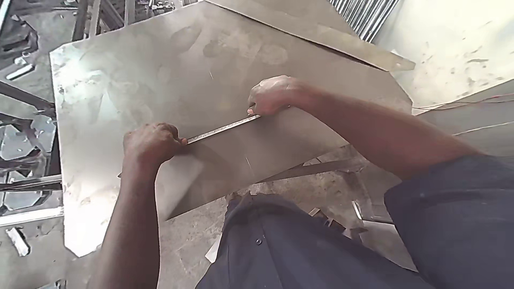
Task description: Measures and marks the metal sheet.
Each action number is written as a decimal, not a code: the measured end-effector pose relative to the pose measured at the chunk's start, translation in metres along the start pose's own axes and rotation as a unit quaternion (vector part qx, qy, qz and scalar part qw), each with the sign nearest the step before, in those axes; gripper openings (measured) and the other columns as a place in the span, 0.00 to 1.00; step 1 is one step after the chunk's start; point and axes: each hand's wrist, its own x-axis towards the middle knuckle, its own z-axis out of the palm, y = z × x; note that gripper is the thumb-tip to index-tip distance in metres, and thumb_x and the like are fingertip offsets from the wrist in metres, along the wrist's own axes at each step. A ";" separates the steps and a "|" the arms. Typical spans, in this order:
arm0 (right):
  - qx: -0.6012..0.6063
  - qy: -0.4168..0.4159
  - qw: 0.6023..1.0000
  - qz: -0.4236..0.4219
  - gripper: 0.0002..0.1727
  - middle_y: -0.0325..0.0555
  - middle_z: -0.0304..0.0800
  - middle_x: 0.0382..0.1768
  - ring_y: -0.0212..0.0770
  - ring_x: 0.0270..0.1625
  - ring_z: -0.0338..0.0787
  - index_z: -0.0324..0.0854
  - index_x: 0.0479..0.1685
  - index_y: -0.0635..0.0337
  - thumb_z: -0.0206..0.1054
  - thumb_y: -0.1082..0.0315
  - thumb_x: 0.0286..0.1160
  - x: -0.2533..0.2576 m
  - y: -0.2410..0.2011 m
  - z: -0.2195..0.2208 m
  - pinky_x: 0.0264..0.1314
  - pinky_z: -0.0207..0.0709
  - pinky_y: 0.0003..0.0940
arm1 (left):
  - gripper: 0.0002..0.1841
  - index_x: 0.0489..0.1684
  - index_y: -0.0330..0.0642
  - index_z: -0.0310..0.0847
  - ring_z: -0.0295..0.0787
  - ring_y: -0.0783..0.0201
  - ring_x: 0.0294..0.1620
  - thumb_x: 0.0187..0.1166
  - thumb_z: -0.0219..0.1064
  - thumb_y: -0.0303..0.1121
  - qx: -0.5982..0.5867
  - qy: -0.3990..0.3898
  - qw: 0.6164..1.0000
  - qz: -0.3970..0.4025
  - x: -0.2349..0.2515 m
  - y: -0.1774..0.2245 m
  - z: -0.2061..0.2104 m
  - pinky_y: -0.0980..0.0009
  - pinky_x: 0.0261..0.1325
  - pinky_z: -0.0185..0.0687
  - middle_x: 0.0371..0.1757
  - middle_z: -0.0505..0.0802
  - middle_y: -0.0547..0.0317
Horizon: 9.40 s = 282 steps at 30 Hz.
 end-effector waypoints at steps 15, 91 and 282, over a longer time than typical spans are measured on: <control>-0.056 0.051 0.990 0.116 0.17 0.61 0.85 0.33 0.65 0.41 0.86 0.84 0.30 0.64 0.67 0.57 0.75 0.001 -0.022 -0.020 0.35 0.73 0.65 | 0.21 0.24 0.51 0.82 0.88 0.35 0.42 0.77 0.69 0.58 -0.006 -0.009 1.000 -0.001 -0.002 0.002 -0.002 0.29 0.35 0.73 0.33 0.90 0.44; -0.079 0.106 0.989 0.060 0.16 0.64 0.86 0.38 0.66 0.47 0.87 0.84 0.34 0.69 0.66 0.61 0.75 0.033 -0.089 -0.053 0.41 0.75 0.66 | 0.20 0.27 0.51 0.84 0.90 0.39 0.45 0.77 0.66 0.58 0.002 0.005 0.999 0.031 -0.001 0.000 -0.003 0.31 0.37 0.75 0.37 0.91 0.47; -0.071 0.111 0.990 -0.046 0.17 0.54 0.84 0.30 0.59 0.41 0.88 0.82 0.29 0.59 0.61 0.55 0.79 -0.064 -0.140 0.011 0.36 0.75 0.59 | 0.19 0.27 0.58 0.84 0.90 0.50 0.45 0.76 0.65 0.61 -0.013 -0.022 0.999 -0.020 -0.131 0.033 0.048 0.36 0.51 0.74 0.35 0.92 0.59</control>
